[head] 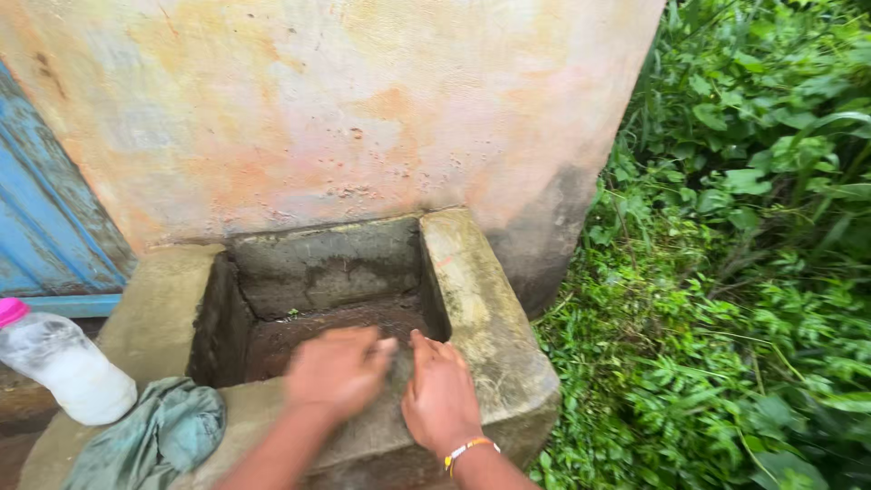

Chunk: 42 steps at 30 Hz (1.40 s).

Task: The person cleans the edges of a concrete outdoor basin by hand using a small rectangular scrubbing tool.

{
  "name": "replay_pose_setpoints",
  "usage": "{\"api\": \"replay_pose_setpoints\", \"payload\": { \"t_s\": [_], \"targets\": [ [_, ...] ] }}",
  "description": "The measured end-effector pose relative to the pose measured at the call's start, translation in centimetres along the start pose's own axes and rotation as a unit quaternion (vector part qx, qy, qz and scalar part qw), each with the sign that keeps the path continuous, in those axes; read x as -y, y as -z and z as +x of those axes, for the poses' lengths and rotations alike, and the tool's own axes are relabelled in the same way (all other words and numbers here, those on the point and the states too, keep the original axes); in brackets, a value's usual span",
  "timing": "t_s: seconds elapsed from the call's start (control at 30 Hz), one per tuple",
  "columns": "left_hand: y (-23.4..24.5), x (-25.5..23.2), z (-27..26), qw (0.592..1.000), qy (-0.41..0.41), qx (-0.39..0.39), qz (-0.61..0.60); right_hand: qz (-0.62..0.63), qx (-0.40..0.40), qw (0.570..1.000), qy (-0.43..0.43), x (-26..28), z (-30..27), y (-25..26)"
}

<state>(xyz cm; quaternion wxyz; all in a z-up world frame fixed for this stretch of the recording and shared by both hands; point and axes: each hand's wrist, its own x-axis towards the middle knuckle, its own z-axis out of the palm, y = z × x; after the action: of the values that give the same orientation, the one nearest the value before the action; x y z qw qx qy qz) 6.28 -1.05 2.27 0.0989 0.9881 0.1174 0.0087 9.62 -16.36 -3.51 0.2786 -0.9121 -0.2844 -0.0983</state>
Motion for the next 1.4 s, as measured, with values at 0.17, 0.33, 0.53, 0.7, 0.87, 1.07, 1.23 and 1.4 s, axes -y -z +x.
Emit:
{"api": "replay_pose_setpoints", "payload": {
  "t_s": [0.17,0.33,0.53,0.7,0.87,1.07,1.23,1.4],
  "targets": [
    [1.4,6.5,-2.0,0.995,0.039,-0.024,0.084,0.022,0.034,0.988,0.149,-2.5,-0.6,2.2],
    [-0.7,1.2,0.5,0.996,0.005,-0.036,0.084,-0.011,0.061,0.994,0.094,-2.6,0.1,1.5],
    [0.1,-3.2,1.0,0.999,-0.020,0.006,0.035,-0.056,0.057,0.996,0.037,-2.1,-0.5,1.9],
    [3.1,4.4,-2.5,0.993,0.008,0.050,0.110,-0.062,0.085,0.994,0.038,-1.1,-0.6,3.0],
    [1.6,2.8,-0.6,0.997,-0.002,-0.002,0.076,-0.059,0.122,0.991,0.014,-0.9,-0.2,2.9],
    [-0.8,-4.5,2.4,0.999,-0.040,0.001,0.023,-0.089,0.118,0.989,-0.007,-1.2,0.1,3.2],
    [0.9,3.2,-0.4,0.999,-0.008,0.031,0.025,-0.021,0.078,0.996,0.023,-1.1,-0.6,3.3],
    [2.5,6.3,0.0,0.998,0.048,0.050,0.000,-0.031,0.094,0.995,0.020,-0.9,-0.4,2.9]
  ]
}}
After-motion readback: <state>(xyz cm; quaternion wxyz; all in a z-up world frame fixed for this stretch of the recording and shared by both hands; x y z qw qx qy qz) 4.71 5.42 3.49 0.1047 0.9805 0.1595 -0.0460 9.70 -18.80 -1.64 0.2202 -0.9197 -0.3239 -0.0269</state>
